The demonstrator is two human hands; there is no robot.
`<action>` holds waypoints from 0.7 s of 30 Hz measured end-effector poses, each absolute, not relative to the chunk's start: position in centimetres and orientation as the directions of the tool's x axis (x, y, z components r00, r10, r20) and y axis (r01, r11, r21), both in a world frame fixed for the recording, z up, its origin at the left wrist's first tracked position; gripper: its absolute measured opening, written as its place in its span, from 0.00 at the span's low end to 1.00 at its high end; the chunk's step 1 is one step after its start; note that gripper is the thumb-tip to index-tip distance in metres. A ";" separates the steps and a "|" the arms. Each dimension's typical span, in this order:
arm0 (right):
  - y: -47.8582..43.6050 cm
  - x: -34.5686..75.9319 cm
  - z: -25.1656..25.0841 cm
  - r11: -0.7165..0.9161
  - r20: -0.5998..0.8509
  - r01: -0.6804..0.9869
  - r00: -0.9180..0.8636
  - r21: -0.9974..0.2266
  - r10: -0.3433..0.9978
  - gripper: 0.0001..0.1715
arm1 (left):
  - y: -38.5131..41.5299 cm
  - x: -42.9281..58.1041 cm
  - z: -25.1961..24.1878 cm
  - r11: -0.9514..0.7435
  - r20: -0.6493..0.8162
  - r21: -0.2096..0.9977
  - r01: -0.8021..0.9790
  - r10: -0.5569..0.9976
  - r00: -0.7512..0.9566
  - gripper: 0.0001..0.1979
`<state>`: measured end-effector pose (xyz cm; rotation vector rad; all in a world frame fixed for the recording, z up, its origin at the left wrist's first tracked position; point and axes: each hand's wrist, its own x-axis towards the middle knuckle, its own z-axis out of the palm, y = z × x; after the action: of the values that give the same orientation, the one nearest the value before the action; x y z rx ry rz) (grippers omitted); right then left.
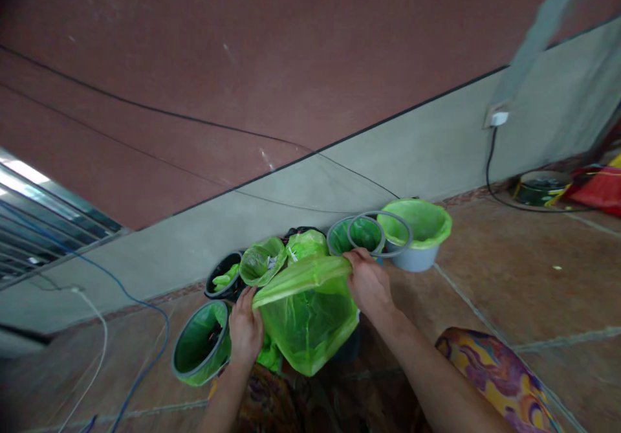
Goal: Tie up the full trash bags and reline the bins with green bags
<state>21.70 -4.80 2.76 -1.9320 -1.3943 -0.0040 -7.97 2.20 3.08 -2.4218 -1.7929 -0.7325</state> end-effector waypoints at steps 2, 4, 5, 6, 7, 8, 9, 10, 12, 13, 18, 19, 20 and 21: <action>-4.9 22.0 2.8 -0.145 0.404 0.809 0.430 -0.570 0.808 0.28 | 2.2 -9.5 2.3 -0.274 0.352 0.260 0.926 0.920 0.173 0.25; -4.9 21.8 2.9 -0.134 0.404 0.800 0.431 -0.585 0.807 0.28 | 1.6 -9.7 1.8 -0.218 0.308 0.251 0.943 0.942 0.135 0.27; -4.9 21.6 3.0 -0.127 0.403 0.798 0.427 -0.590 0.810 0.28 | 1.0 -9.3 1.7 -0.206 0.298 0.241 0.948 0.946 0.129 0.29; -4.9 21.3 3.0 -0.117 0.403 0.797 0.419 -0.592 0.814 0.28 | 0.3 -8.5 1.7 -0.209 0.296 0.230 0.950 0.945 0.136 0.33; -4.8 20.9 2.9 -0.105 0.403 0.799 0.407 -0.593 0.820 0.28 | -0.4 -7.4 1.8 -0.235 0.304 0.220 0.947 0.939 0.163 0.37; -4.8 20.5 2.9 -0.089 0.405 0.799 0.393 -0.594 0.826 0.28 | -1.3 -6.1 2.0 -0.287 0.323 0.213 0.934 0.923 0.210 0.41; -4.7 20.0 2.8 -0.072 0.407 0.799 0.379 -0.597 0.831 0.29 | -2.1 -4.6 2.2 -0.353 0.334 0.202 0.914 0.902 0.274 0.44; -4.7 19.6 2.7 -0.051 0.411 0.797 0.364 -0.602 0.836 0.30 | -2.7 -3.0 2.5 -0.402 0.355 0.193 0.895 0.879 0.318 0.47; -4.7 18.8 2.6 0.006 0.424 0.791 0.323 -0.612 0.846 0.30 | -3.6 0.0 3.3 -0.484 0.370 0.171 0.858 0.839 0.400 0.47; -4.7 18.5 2.6 0.036 0.434 0.787 0.301 -0.616 0.849 0.30 | -3.6 1.2 3.8 -0.511 0.364 0.159 0.845 0.826 0.431 0.45; -4.9 18.6 3.0 0.118 0.474 0.774 0.252 -0.622 0.843 0.32 | -0.9 2.8 6.5 -0.549 0.360 0.082 0.831 0.794 0.489 0.27; -4.9 19.0 3.1 0.107 0.476 0.774 0.269 -0.625 0.838 0.32 | -0.1 2.3 7.1 -0.544 0.364 0.077 0.836 0.795 0.485 0.27; -4.8 19.4 3.1 0.087 0.475 0.774 0.292 -0.628 0.831 0.31 | 0.6 1.7 7.6 -0.539 0.373 0.079 0.839 0.796 0.476 0.26; -4.8 19.8 3.2 0.063 0.472 0.773 0.318 -0.631 0.822 0.29 | 1.3 1.1 8.1 -0.531 0.385 0.089 0.843 0.799 0.462 0.26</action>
<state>19.83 -4.77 3.19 -1.7009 -1.4505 0.0700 1.08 1.33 8.13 -2.5872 -1.4587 -0.5866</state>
